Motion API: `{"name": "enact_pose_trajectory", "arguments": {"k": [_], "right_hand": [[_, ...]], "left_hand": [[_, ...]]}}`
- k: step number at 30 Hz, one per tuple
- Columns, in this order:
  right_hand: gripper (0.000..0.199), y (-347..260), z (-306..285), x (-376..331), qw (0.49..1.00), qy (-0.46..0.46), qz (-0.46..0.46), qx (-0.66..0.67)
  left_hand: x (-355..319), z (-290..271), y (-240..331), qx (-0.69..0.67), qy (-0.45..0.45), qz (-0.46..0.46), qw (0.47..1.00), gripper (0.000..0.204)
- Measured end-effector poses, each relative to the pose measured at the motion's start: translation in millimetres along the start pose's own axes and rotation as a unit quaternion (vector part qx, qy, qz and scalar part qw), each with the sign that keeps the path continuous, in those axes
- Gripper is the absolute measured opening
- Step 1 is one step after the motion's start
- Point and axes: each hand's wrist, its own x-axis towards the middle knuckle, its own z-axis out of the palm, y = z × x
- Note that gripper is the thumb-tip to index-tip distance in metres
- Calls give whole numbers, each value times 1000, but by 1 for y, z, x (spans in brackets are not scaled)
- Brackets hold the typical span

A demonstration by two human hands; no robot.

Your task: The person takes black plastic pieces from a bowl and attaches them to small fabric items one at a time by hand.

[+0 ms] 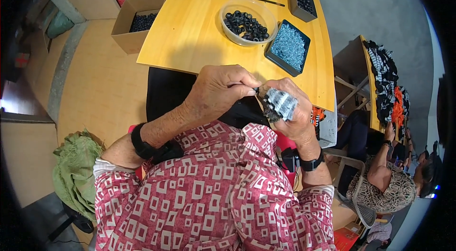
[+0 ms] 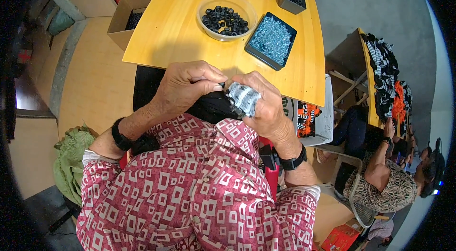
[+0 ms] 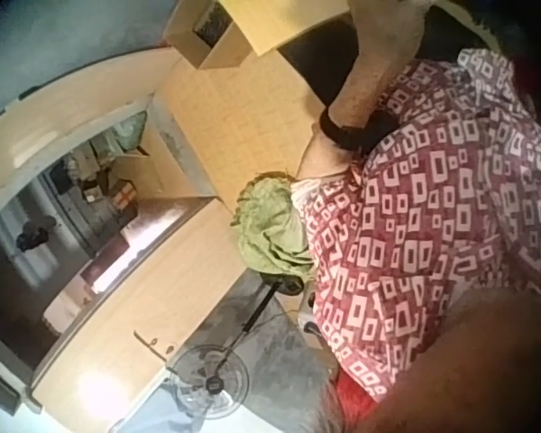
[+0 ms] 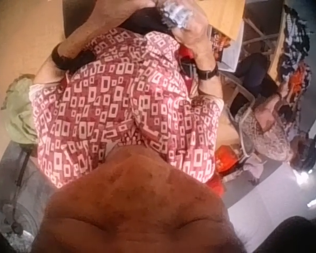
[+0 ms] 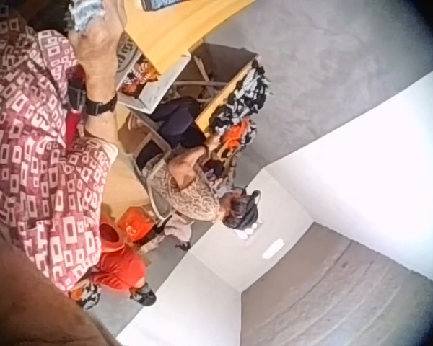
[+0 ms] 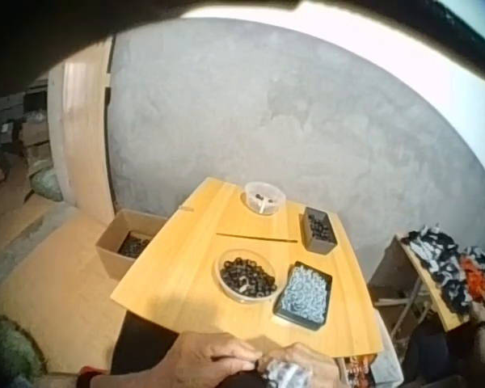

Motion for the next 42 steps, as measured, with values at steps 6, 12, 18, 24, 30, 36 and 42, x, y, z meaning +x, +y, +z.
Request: {"name": "enact_pose_trajectory", "arguments": {"k": [6, 12, 18, 24, 30, 36, 42], "right_hand": [[27, 3, 6, -1, 988, 14, 105, 111], [17, -2, 16, -7, 911, 73, 305, 267], [20, 6, 10, -1, 998, -10, 54, 21], [17, -8, 16, -2, 981, 46, 170, 85], [12, -9, 19, -4, 963, 62, 223, 140], [16, -7, 26, -9, 951, 49, 280, 125], [21, -16, 32, -14, 983, 86, 164, 2]], "left_hand": [[1, 2, 0, 1, 16, -18, 1000, 15], [3, 1, -5, 27, 25, -8, 999, 15], [4, 3, -11, -7, 14, -58, 998, 16], [4, 3, -12, -133, 8, -90, 987, 16], [5, 3, -6, -187, 31, -102, 977, 23], [4, 2, -16, -186, 20, -146, 971, 17], [2, 3, -12, -132, 20, -114, 985, 19]]}}
